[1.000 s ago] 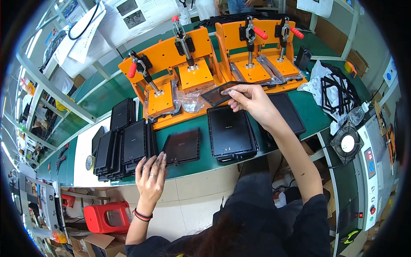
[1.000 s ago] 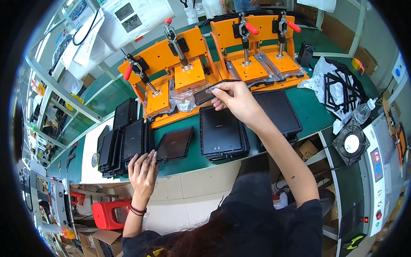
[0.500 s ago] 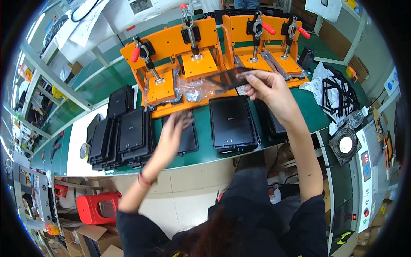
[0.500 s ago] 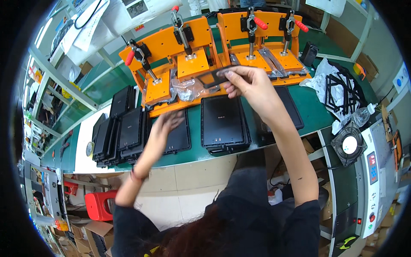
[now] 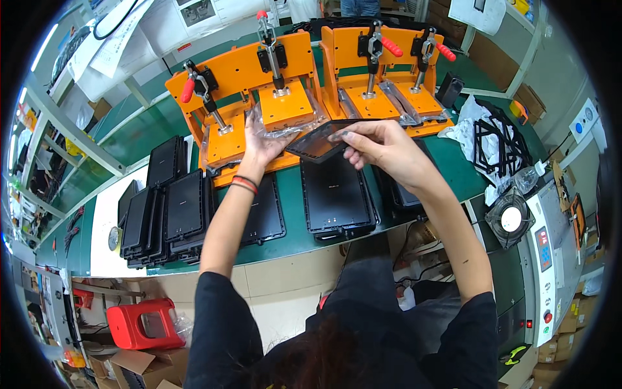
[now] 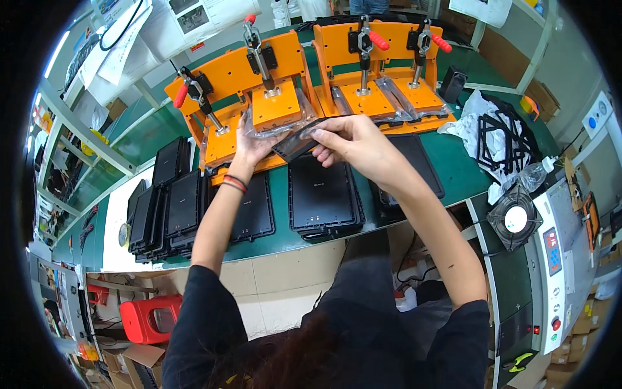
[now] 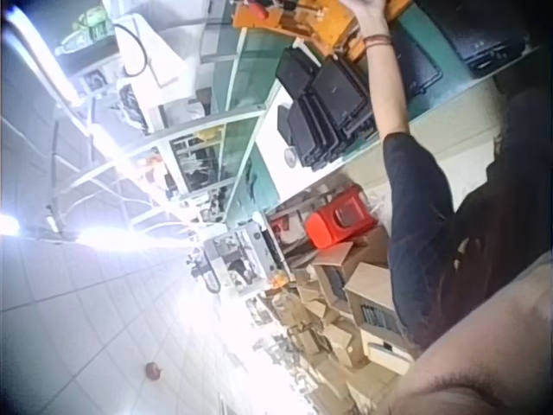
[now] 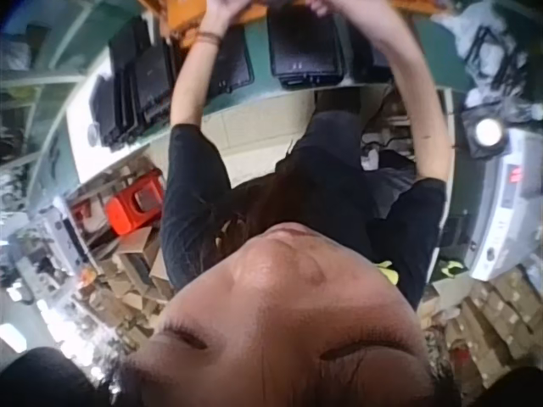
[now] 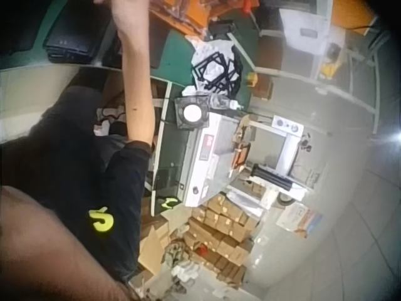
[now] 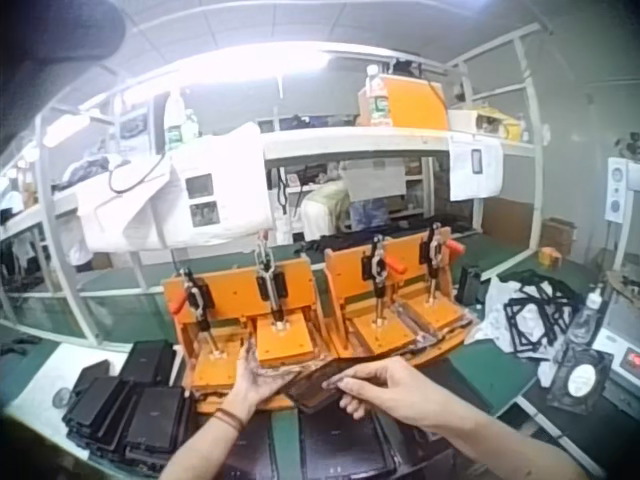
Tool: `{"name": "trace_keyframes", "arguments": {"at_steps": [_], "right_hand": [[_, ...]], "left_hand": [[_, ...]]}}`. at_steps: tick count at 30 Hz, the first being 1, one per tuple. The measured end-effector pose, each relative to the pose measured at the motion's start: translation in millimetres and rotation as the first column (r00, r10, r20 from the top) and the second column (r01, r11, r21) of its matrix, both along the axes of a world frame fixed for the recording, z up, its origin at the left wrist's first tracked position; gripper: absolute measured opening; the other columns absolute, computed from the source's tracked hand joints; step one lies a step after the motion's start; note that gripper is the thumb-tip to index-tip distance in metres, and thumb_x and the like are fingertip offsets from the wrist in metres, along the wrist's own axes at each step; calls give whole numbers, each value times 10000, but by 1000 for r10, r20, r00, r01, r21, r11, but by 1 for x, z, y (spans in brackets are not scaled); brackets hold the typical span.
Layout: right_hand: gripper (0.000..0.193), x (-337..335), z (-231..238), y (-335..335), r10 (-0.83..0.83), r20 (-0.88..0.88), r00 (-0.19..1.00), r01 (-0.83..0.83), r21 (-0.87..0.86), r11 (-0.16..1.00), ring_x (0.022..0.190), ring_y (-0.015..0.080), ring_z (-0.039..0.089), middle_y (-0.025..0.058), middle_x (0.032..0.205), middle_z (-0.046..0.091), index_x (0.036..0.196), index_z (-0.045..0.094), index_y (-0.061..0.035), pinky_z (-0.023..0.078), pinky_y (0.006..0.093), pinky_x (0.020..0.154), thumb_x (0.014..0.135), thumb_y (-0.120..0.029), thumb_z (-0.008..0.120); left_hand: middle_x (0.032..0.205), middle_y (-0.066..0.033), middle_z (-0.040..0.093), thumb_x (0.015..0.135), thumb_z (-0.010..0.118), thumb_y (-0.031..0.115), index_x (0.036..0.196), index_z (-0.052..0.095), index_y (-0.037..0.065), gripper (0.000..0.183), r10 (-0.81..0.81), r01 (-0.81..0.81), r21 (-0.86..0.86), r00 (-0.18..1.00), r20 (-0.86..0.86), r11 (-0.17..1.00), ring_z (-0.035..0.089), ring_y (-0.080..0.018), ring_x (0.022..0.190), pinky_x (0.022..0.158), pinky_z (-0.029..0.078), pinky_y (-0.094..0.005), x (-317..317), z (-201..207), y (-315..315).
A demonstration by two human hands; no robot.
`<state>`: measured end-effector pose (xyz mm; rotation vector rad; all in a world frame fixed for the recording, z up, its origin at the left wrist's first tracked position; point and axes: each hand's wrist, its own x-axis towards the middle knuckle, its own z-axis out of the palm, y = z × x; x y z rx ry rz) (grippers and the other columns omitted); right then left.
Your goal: The person assembles black rectangular electronic devices by placing them into orange jigs, securing them with levers, and then removing them. The person stacks the assembled units and places them into cardboard boxes.
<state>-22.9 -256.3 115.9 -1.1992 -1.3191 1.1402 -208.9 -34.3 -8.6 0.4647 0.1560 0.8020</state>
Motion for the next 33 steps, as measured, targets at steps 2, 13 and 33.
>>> {"name": "trace_keyframes", "arguments": {"at_steps": [2,13,33], "right_hand": [[279,-9,-8,8,44,-3,999,-44,-4,999,717,91,597,64,813,626,1058,612,51,514,220,666,927,-186,544],[240,-55,-73,69,-28,-254,967,24,-20,1000,803,156,650,146,925,647,1065,588,108,542,246,744,912,-70,542],[271,-61,-88,135,-146,-365,919,-6,-384,923,1029,276,590,223,1192,515,1130,506,155,519,283,905,868,107,461]], "left_hand": [[1436,-149,326,829,418,579,1370,360,178,676,57,-55,36,996,-63,998,309,-368,1304,1068,187,-584,5,12,0],[1196,-103,578,872,444,419,1195,528,118,449,256,-241,110,953,-164,964,536,-297,1102,991,359,-497,1,21,47],[1253,-134,537,964,199,476,1280,449,91,557,268,-242,119,903,-335,963,517,-318,1127,967,408,-462,21,33,50]]}}
